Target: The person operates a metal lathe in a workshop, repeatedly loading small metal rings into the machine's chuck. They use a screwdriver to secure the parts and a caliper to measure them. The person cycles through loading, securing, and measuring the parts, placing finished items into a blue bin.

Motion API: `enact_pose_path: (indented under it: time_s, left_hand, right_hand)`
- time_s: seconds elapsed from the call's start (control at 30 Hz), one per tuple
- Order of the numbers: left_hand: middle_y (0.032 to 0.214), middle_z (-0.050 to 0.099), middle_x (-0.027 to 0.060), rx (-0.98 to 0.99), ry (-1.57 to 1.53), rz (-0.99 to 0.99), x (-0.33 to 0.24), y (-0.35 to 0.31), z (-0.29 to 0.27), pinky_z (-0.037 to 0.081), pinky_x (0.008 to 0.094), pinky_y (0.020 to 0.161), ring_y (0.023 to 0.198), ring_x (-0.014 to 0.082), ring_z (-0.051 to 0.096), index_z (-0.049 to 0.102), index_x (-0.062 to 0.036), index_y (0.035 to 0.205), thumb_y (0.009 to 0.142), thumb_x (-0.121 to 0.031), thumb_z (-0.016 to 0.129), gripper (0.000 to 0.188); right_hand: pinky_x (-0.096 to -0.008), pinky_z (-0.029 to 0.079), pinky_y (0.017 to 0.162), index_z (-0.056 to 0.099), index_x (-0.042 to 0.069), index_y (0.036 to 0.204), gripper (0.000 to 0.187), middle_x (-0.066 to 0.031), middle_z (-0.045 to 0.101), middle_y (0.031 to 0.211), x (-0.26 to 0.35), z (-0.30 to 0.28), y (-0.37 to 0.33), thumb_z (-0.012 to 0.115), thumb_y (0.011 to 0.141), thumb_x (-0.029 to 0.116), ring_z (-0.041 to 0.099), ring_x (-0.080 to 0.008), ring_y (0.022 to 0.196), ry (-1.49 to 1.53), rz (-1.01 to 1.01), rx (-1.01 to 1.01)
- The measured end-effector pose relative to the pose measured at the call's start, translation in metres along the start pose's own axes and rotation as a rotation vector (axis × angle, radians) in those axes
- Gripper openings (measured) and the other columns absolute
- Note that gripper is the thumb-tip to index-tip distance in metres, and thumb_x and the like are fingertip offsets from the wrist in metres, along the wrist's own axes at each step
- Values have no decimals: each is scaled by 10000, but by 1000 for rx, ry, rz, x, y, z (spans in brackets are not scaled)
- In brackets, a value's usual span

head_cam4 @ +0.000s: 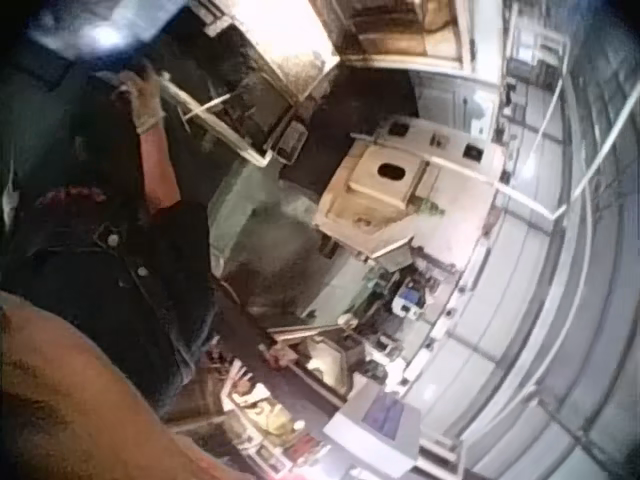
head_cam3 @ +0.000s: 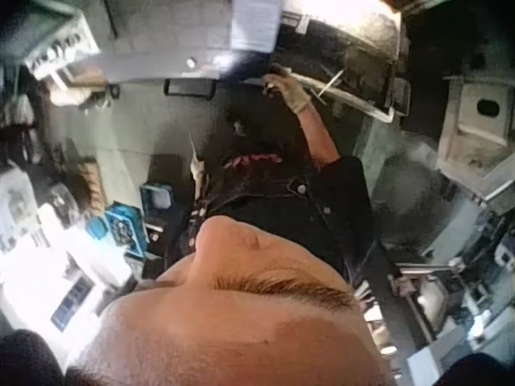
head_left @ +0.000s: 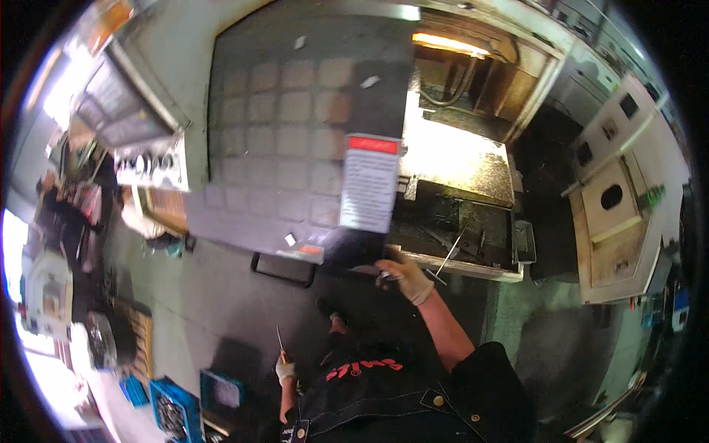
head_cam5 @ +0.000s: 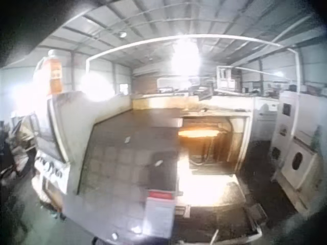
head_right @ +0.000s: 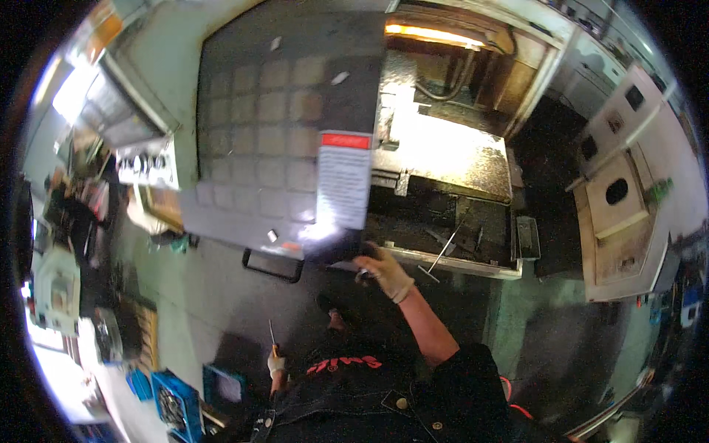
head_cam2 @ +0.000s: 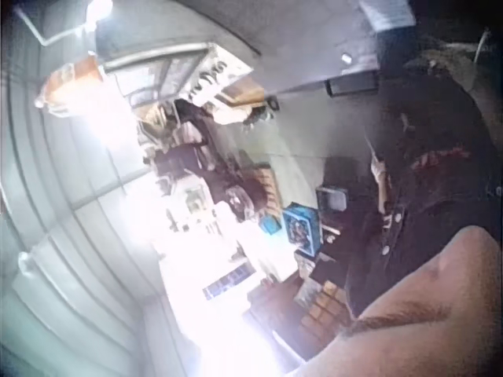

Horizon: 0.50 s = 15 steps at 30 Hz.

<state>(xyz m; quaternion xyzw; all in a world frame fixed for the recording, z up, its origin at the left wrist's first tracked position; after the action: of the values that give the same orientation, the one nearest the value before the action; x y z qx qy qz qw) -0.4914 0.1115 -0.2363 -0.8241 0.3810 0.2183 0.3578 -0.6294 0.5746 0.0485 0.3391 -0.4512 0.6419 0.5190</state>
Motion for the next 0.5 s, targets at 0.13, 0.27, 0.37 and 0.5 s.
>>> enact_pose_path:
  time_s: [0.13,0.27,0.37,0.5]
  left_hand:
    - [871,656,128,69,147,-186,59,-18,-20,478,366,732,813,276,638,628,-81,1005,686,-145,626,325]
    - [859,655,129,47,227,-204,86,-29,-36,480,359,738,804,281,640,630,-76,1007,661,-128,636,350]
    - [866,649,137,34,214,-216,89,-35,-37,474,350,743,836,284,637,628,-79,1011,667,-109,621,345]
    - [893,647,148,7,103,-252,77,-42,-37,473,356,750,847,298,630,614,-85,1034,669,-109,610,366]
  right_hand:
    - [-295,483,735,488,-30,1207,456,-90,612,976,10,-51,-30,611,851,228,593,-177,838,-178,90,-70]
    - [-309,492,643,517,-18,1134,365,-106,610,890,17,-94,-73,565,877,237,607,-190,756,-261,141,-159]
    - [-302,452,560,550,16,1043,330,-87,605,834,-6,-127,-91,558,871,298,584,-183,693,-366,-195,-237]
    - [-315,414,523,561,65,905,244,-66,584,784,-71,-157,-96,543,868,306,548,-176,636,357,19,-626]
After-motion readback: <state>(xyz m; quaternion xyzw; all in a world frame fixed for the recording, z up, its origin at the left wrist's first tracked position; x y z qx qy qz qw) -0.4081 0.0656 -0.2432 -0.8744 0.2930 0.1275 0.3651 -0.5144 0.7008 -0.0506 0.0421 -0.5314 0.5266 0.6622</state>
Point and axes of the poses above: each hand's wrist, its own y-axis towards the middle knuckle, its own z-axis out of the palm, x = y × z, the point moved 4 cm from there along y, towards the middle knuckle
